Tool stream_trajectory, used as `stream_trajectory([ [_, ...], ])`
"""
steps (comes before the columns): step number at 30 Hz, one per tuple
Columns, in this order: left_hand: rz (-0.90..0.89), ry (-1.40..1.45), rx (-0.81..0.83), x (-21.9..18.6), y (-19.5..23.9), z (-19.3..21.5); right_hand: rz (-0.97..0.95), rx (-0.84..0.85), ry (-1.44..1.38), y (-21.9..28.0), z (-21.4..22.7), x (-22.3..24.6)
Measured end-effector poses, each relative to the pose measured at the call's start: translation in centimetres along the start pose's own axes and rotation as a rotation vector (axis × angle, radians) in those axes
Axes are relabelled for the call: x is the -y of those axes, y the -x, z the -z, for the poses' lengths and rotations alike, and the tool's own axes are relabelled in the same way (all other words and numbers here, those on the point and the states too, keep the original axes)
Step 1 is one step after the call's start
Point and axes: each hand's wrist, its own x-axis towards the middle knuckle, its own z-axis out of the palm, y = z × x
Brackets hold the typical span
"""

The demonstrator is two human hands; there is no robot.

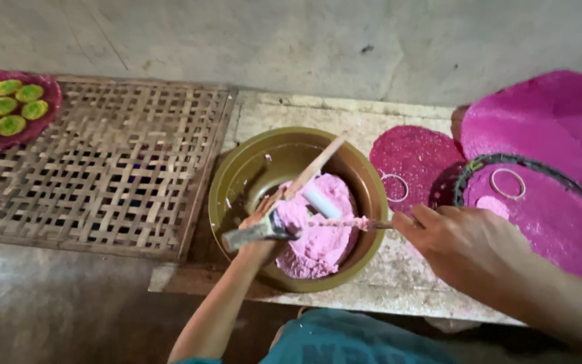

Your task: The person scoops pink dough from a large bowl using a metal scoop and wooden spatula, then presses it into a circular mold on a tray to form round discs. The person repeats this process, arranging the finished discs on the tray.

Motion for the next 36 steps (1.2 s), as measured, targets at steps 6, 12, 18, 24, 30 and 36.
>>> stream_trajectory([
  [6,-0.206,0.189,0.039,-2.2,0.3,-2.9,0.128,-0.080,0.264,-5.5,-0.7,5.9],
  [12,-0.004,0.143,0.007,-1.2,1.5,0.6,0.047,0.070,0.078,-0.7,0.1,2.8],
  [18,-0.079,0.047,-0.012,-3.7,1.5,2.2,0.065,-0.114,0.182,-3.2,-0.1,4.4],
  [24,0.111,-0.055,0.251,-3.7,0.1,0.2,0.118,-0.126,0.180,-4.3,-3.7,6.4],
  [30,-0.370,0.333,-0.243,1.3,-0.9,0.2,-0.017,-0.267,0.055,0.9,0.7,2.7],
  [36,-0.385,0.096,-0.204,-0.8,-0.6,-2.2,0.015,-0.257,0.321,-5.1,-2.5,8.0],
])
